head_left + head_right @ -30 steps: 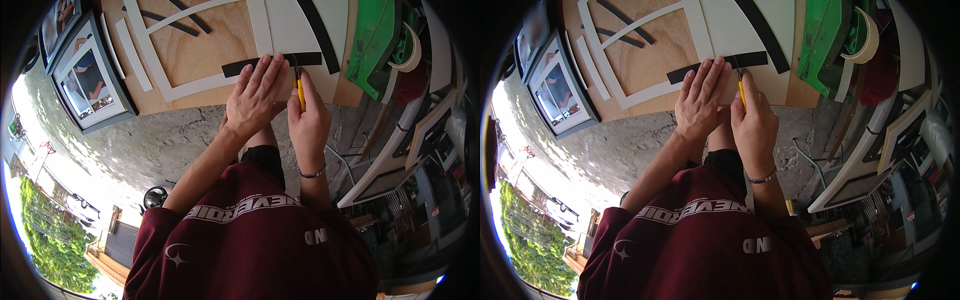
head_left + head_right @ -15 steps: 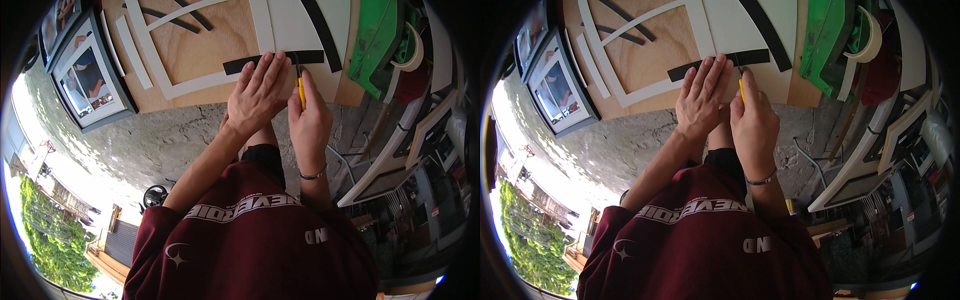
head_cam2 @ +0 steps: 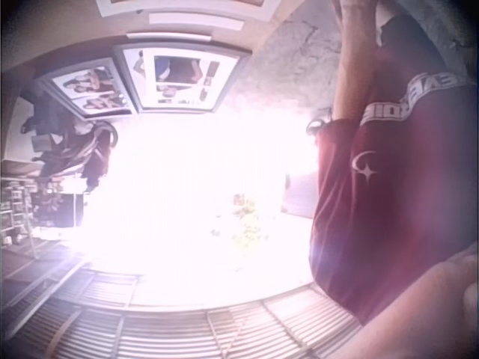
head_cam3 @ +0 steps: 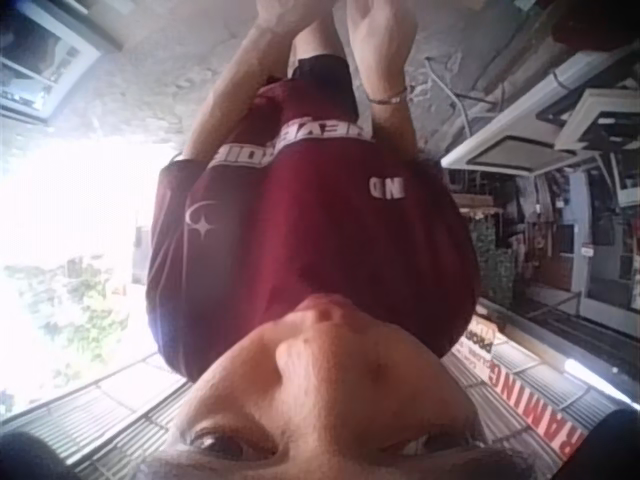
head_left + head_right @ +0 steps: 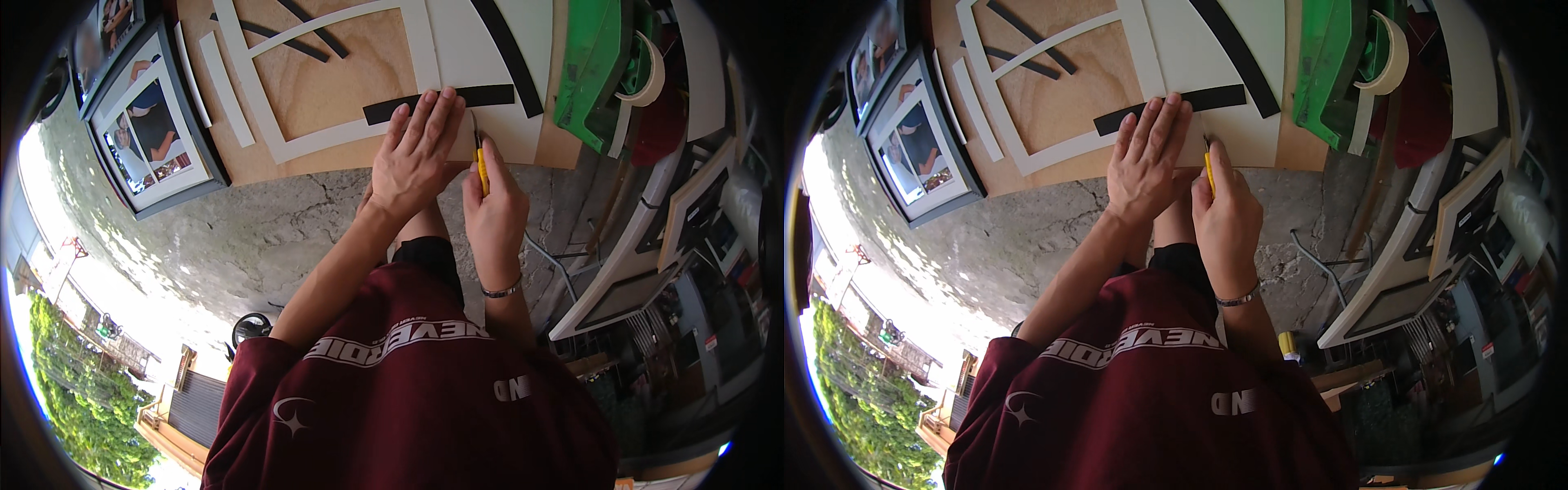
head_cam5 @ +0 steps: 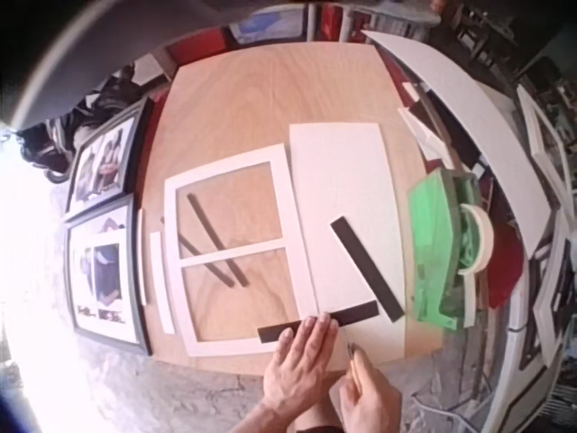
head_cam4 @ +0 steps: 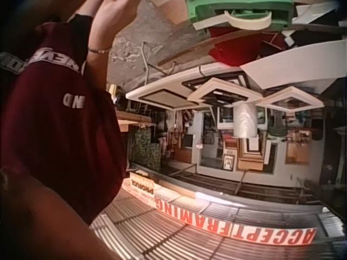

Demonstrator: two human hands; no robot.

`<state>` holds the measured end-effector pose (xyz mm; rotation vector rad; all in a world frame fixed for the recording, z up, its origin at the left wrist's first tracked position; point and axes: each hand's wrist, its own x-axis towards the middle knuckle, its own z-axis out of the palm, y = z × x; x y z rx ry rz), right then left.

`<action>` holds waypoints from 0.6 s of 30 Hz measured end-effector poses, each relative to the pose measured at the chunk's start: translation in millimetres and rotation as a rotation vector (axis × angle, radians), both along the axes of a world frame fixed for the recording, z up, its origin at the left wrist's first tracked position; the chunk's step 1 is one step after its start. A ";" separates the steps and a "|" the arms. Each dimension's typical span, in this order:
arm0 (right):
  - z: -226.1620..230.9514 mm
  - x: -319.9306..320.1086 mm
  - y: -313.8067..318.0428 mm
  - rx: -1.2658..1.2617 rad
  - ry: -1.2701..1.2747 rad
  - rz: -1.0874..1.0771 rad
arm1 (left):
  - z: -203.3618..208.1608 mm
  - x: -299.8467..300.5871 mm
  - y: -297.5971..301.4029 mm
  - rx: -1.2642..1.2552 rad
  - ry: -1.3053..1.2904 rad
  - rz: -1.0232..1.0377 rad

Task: The person retrieves a roll of tape and a tape dispenser, then walks to a table with picture frames and foam board. They apply black tape strips to the edges of a white frame, trim excess with a utility knife, and continue taping other frame sections.

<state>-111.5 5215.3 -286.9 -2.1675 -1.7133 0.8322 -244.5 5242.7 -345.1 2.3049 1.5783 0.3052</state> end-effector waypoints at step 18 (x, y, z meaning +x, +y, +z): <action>-10.2 30.0 50.7 0.180 0.015 -0.068 | 22.2 -5.0 27.1 0.008 -0.204 0.092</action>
